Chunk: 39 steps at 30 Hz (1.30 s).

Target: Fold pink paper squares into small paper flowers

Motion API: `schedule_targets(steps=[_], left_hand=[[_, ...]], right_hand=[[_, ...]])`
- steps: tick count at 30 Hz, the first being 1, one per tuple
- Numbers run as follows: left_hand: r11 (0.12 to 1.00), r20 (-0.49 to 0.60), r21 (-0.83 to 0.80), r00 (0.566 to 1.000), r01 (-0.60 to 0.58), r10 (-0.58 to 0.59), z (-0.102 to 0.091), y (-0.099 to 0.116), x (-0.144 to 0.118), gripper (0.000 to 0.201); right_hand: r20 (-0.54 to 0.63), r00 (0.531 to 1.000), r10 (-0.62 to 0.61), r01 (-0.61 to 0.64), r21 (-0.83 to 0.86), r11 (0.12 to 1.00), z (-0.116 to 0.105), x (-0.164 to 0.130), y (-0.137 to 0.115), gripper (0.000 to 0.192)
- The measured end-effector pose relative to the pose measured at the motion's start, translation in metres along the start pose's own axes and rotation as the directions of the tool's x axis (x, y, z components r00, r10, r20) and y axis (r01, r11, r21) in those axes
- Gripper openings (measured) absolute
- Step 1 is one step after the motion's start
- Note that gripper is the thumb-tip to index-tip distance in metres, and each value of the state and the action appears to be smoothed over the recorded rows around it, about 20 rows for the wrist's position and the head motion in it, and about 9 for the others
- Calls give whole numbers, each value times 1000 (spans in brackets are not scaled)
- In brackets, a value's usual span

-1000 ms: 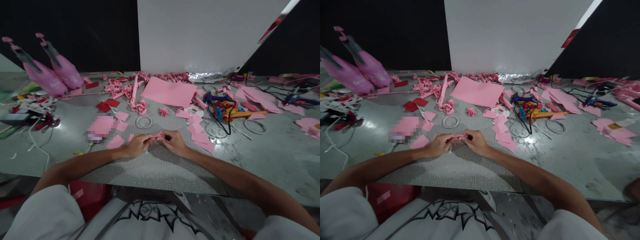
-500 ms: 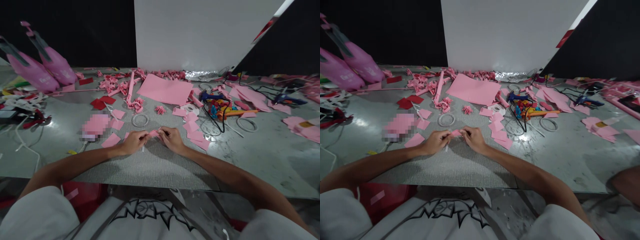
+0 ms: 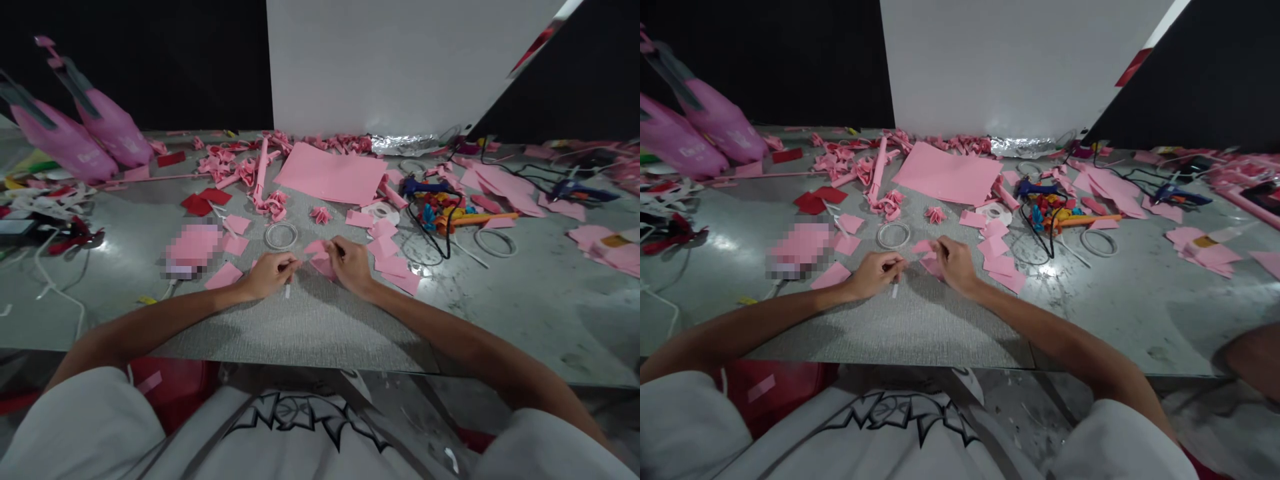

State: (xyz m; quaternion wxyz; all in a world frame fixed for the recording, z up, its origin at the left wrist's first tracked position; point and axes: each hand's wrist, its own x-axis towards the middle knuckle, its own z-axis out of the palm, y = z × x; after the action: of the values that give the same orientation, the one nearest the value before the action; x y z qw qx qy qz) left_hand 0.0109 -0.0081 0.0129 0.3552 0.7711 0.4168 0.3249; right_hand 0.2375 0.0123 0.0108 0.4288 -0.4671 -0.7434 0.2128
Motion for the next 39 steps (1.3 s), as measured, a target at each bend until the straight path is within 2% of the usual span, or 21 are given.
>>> schedule_targets(steps=[2, 6, 9, 11, 14, 17, 21, 25, 27, 31, 36, 39], left_hand=[[1000, 4, -9, 1000, 14, -14, -1, -1, 0, 43], [1000, 26, -9, 999, 20, -20, -1, -1, 0, 40], [1000, 14, -2, 1000, 11, -11, -1, -1, 0, 39], [1000, 9, 0, 1000, 7, -7, -1, -2, 0, 37], [1000, 12, 7, 1000, -3, 3, 0, -2, -1, 37], [1000, 9, 21, 1000, -16, 15, -1, -2, -1, 39], [999, 23, 44, 1000, -12, 11, -2, -1, -2, 39], [993, -5, 118, 1000, -13, 14, -1, -1, -5, 31], [988, -46, 154, 999, -10, 17, 0, -3, -7, 26], [980, -55, 196, 998, 29, -19, 2, -6, -6, 43], [978, 31, 203, 999, -42, 36, 1, -7, -3, 20], [984, 57, 160, 996, -73, 64, 1, -5, -4, 19]], right_hand=[[-64, 998, 29, -32, -38, 999, -4, 6, 11, 57], [-62, 998, 30, -38, -133, 990, -6, 16, 31, 48], [-66, 996, 54, -69, -247, 967, -5, 15, 35, 44], [-53, 998, 29, -46, -352, 935, -5, 11, 32, 43], [78, 996, -32, 69, -526, 848, -4, -2, 20, 42], [217, 975, -54, 174, -585, 792, -2, -12, 9, 37], [257, 965, -57, 179, -479, 859, 3, -12, 5, 20], [221, 975, 20, 30, -219, 975, 7, -9, 6, 12], [193, 981, 34, -17, -90, 996, 8, -10, 5, 16], [156, 988, 15, -21, 43, 999, 8, -17, 2, 34], [203, 979, 6, -20, 66, 998, 8, -20, -1, 42], [201, 979, -29, 12, 86, 996, 7, -19, 0, 38]])
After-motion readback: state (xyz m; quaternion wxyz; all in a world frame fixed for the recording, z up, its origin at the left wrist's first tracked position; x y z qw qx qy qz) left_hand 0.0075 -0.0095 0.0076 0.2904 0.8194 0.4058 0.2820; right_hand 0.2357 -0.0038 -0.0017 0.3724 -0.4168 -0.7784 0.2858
